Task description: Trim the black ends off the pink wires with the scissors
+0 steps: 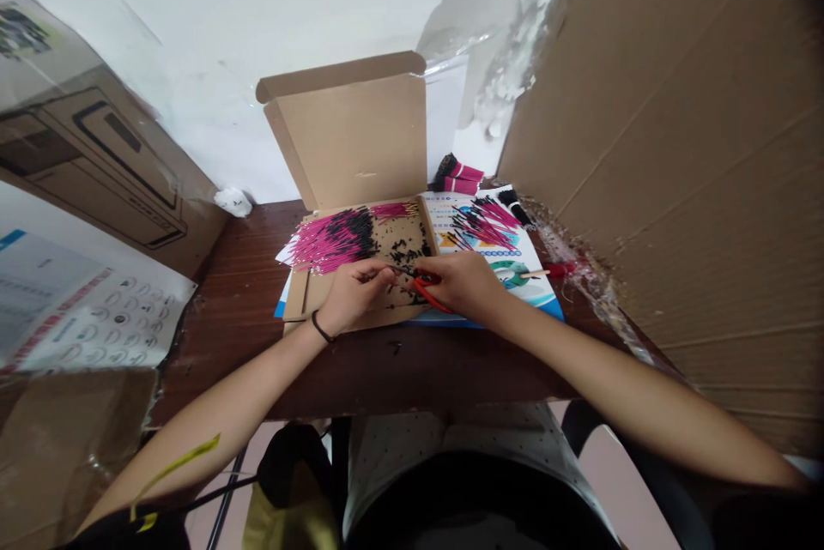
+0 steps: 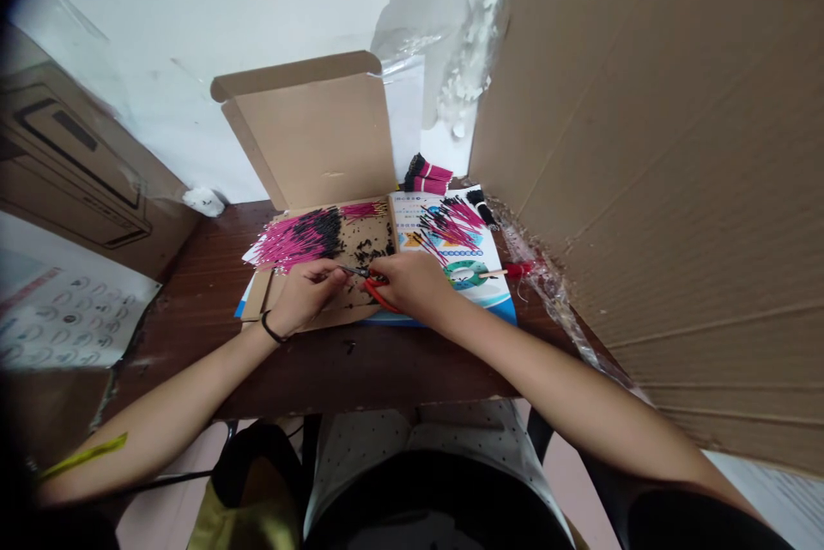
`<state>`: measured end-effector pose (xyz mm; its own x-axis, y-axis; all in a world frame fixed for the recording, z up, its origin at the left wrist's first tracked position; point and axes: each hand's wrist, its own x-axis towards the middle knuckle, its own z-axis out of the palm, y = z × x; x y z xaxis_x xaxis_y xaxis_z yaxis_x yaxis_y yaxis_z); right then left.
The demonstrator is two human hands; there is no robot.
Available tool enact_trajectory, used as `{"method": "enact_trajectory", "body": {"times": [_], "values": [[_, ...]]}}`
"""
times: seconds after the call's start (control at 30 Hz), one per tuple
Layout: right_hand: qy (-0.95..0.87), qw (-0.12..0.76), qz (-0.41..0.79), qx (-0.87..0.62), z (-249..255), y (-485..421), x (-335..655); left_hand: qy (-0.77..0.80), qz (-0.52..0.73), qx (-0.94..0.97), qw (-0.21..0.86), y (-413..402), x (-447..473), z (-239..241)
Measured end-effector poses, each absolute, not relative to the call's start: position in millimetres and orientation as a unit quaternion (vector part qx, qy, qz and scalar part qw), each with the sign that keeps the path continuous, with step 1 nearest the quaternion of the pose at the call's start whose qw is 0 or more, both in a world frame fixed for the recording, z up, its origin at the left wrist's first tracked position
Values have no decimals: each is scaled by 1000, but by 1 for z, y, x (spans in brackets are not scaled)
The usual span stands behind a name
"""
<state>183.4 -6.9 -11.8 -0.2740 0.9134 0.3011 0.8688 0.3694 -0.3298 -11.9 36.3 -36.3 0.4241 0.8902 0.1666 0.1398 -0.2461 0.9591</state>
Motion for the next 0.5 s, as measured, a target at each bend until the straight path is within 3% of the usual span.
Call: {"method": "enact_trajectory", "body": {"times": [0.5], "values": [[-790, 278, 71, -542, -11, -7, 184, 368, 403, 672, 500, 36, -10, -35]]}}
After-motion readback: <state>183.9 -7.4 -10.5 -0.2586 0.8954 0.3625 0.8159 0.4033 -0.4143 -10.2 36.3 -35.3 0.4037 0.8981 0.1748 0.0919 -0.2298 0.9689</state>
